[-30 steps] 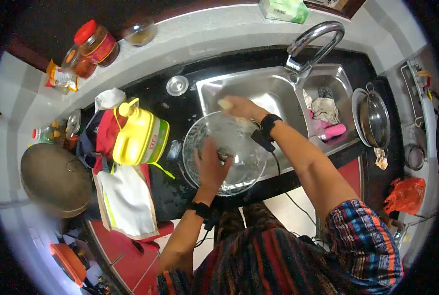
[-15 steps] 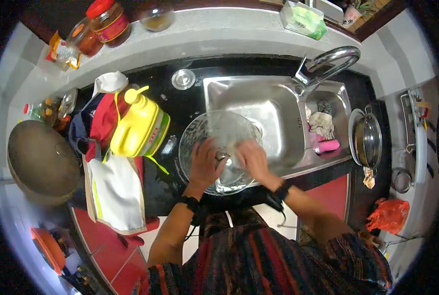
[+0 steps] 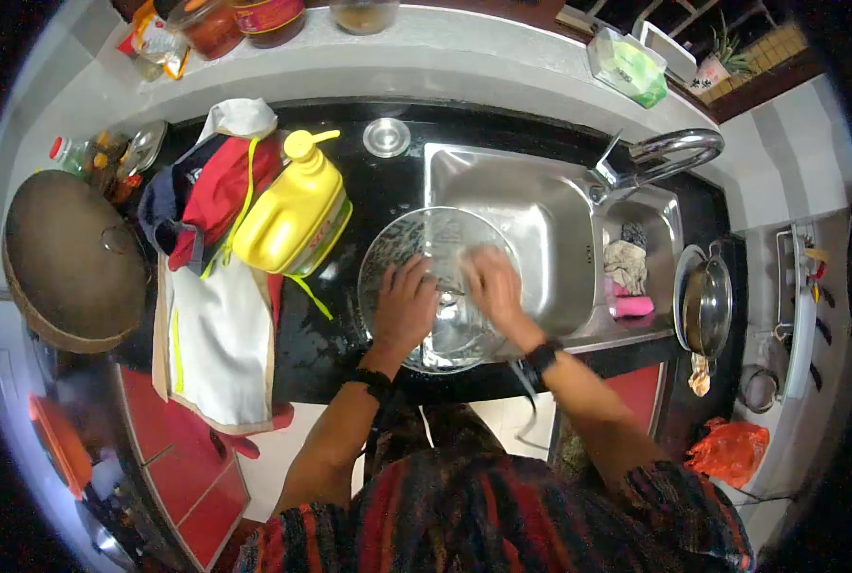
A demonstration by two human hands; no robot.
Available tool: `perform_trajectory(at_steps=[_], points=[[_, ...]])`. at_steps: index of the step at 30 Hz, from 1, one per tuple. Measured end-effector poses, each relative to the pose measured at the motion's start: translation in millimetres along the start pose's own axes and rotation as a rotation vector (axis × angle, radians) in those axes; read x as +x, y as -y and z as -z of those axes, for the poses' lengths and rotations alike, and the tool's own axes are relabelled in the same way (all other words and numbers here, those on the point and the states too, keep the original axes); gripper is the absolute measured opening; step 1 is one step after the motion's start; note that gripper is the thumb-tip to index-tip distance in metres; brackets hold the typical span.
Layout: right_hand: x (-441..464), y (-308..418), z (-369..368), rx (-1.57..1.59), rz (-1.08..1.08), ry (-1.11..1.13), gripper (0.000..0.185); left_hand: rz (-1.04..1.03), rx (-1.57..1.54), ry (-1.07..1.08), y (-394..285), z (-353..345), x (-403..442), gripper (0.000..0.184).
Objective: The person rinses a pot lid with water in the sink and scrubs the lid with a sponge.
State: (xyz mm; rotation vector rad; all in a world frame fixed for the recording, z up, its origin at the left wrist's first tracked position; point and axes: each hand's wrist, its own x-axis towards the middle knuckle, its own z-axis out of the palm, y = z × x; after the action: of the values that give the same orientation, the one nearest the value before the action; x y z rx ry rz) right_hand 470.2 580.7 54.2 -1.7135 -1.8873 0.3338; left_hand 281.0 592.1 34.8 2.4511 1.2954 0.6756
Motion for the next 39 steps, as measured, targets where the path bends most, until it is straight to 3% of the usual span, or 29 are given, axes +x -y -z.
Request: perform_trajectory(at_steps=[2, 6, 8, 17, 23, 25, 26, 28, 32, 35, 37, 39], points=[[39, -5, -10, -0.056, 0.026, -0.012, 0.015, -0.020, 0.007, -0.054, -2, 1, -3, 0.023], [-8, 4, 12, -0.100, 0.052, 0.065, 0.013, -0.009, -0.004, -0.040, 0, -4, -2, 0.022], [-48, 10, 26, 0.072, 0.084, 0.017, 0.011, 0.001, -0.012, -0.024, -1, -3, -3, 0.020], [32, 16, -9, -0.061, 0.043, -0.016, 0.009, -0.004, -0.035, -0.055, -2, -2, -3, 0.026], [-102, 35, 1, -0.011, -0.051, -0.132, 0.010, -0.007, -0.042, -0.050, -3, -2, -4, 0.024], [-109, 41, 5, 0.039, 0.145, 0.079, 0.010, 0.000, -0.042, -0.036, -2, -3, -4, 0.023], [-102, 34, 4, 0.044, 0.143, 0.078, 0.010, 0.006, -0.044, -0.020, -1, -3, -5, 0.022], [-76, 7, 4, -0.156, -0.066, 0.011, 0.012, 0.008, -0.043, -0.019, -3, 0, -6, 0.022], [-59, 11, 11, -0.119, -0.083, -0.174, 0.015, 0.004, -0.034, -0.003, -2, -1, -3, 0.023], [-94, 39, -1, -0.073, 0.056, -0.091, 0.018, 0.008, -0.032, -0.020, -3, -1, -3, 0.022], [-92, 51, 8, 0.017, 0.176, 0.099, 0.017, 0.005, -0.032, -0.017, -3, -3, -2, 0.022], [-76, 38, 12, -0.028, 0.077, 0.050, 0.016, 0.006, -0.031, -0.006, -3, -4, -4, 0.022]])
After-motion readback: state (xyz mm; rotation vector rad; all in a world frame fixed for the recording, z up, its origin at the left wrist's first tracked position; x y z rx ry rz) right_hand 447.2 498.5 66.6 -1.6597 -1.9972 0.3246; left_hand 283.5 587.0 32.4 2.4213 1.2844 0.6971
